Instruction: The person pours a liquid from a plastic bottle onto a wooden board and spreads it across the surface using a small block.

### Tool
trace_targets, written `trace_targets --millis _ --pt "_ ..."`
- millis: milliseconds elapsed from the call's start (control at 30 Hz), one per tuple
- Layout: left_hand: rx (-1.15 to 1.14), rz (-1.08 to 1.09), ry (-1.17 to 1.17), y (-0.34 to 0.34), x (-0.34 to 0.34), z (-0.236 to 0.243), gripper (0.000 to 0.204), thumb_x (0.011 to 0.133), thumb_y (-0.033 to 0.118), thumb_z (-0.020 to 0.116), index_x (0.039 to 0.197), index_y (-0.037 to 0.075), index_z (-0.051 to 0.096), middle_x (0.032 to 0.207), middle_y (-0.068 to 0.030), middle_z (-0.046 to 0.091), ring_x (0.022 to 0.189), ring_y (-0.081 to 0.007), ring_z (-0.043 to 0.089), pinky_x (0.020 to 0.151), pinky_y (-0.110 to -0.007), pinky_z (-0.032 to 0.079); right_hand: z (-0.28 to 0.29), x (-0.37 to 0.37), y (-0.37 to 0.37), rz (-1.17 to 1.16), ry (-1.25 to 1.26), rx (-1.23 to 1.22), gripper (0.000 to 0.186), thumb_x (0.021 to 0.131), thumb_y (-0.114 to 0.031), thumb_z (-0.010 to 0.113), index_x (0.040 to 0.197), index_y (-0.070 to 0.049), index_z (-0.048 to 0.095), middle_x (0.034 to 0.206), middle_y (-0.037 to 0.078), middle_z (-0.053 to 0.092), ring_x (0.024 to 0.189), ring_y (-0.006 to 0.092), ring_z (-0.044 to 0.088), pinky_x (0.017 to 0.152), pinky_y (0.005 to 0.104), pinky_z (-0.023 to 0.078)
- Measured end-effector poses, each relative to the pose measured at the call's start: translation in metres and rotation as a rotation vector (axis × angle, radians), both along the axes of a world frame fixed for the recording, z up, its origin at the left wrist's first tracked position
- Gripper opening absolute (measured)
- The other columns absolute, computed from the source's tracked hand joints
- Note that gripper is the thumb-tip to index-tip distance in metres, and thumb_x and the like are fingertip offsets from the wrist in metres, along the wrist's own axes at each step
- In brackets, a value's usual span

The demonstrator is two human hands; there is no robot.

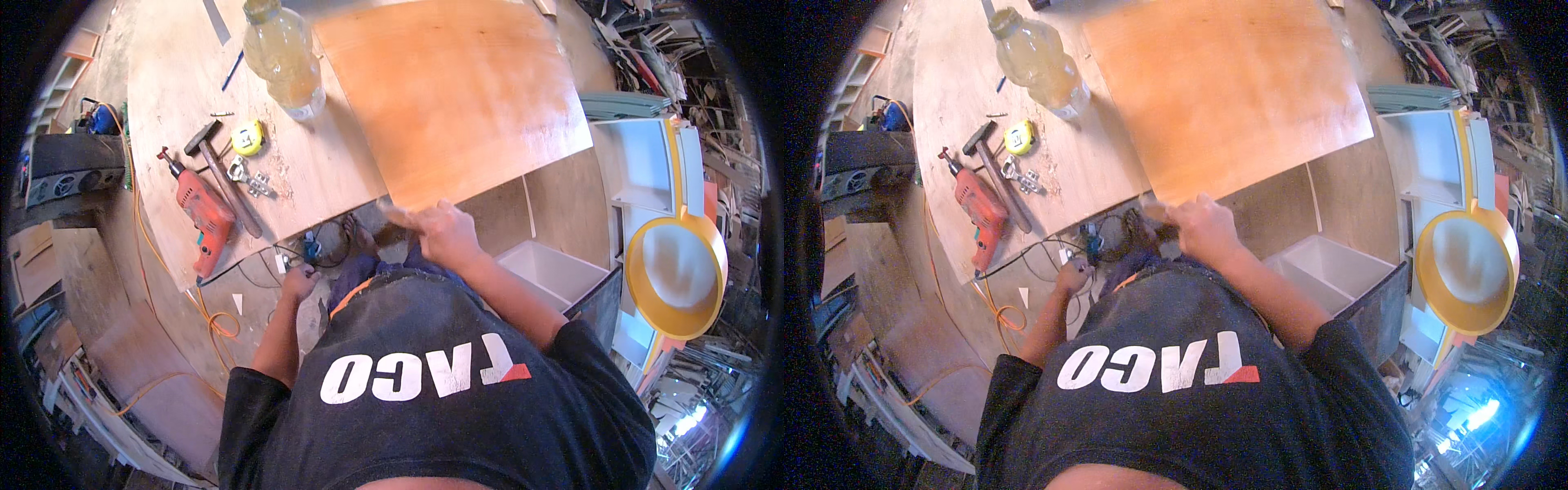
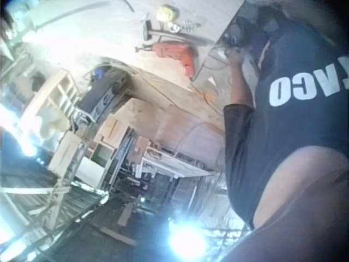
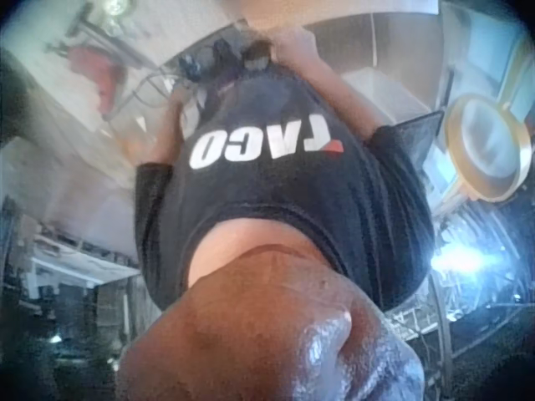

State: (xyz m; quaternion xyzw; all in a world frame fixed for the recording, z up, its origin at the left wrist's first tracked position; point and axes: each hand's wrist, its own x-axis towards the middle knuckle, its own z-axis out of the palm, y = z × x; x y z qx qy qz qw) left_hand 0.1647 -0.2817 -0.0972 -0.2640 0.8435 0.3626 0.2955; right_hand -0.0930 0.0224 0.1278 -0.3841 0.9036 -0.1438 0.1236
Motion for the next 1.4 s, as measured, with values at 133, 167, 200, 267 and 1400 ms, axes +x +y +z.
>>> trace_targets --millis 133,167,200,267,1400 --pt "-0.038 -0.014 -0.109 0.002 0.006 -0.008 0.046 0.08 0.042 0.081 0.098 0.0 0.075 0.1 -0.0214 0.076 0.095 -0.0348 0.074 0.085 -0.044 0.057 0.021 -0.001 0.002 0.058 -0.262 0.038 0.027 0.087 -0.02 0.068 0.112 -0.024 0.078 0.089 0.008 0.074 0.086 0.0362 0.068 0.074 0.0477 0.057" --pt "-0.067 -0.052 -0.172 0.002 -0.003 -0.005 0.049 0.079 0.043 0.082 0.096 -0.002 0.074 0.101 -0.0219 0.076 0.096 -0.0353 0.074 0.085 -0.045 0.057 0.024 -0.011 0.005 0.042 -0.33 0.01 0.025 0.088 -0.021 0.068 0.111 -0.022 0.078 0.091 0.009 0.074 0.088 0.0382 0.068 0.077 0.0483 0.057" --pt "-0.05 -0.146 -0.24 0.001 -0.007 -0.001 0.052 0.077 0.045 0.084 0.094 -0.003 0.075 0.099 -0.0213 0.076 0.093 -0.0342 0.074 0.084 -0.044 0.058 0.037 -0.024 0.009 -0.021 -0.317 -0.045 0.024 0.094 -0.024 0.069 0.115 -0.014 0.076 0.095 0.008 0.077 0.089 0.0331 0.071 0.081 0.0436 0.056" --pt "-0.009 -0.336 -0.387 -0.001 -0.011 0.009 0.056 0.074 0.049 0.086 0.091 -0.004 0.075 0.095 -0.02 0.077 0.087 -0.0321 0.075 0.08 -0.042 0.059 0.05 -0.056 0.012 -0.301 -0.502 -0.373 0.026 0.096 -0.024 0.071 0.115 -0.007 0.075 0.097 0.006 0.077 0.086 0.0253 0.07 0.079 0.0393 0.056" --pt "0.055 0.648 1.222 -0.024 -0.332 0.286 0.082 0.074 0.026 0.091 0.143 0.012 0.05 0.13 -0.0129 0.069 0.122 -0.0279 0.067 0.104 -0.041 0.052 0.15 -0.232 -0.189 0.331 -0.402 -1.021 0.022 0.103 -0.006 0.064 0.123 -0.002 0.072 0.122 0.009 0.074 0.114 0.0179 0.068 0.099 0.031 0.051"
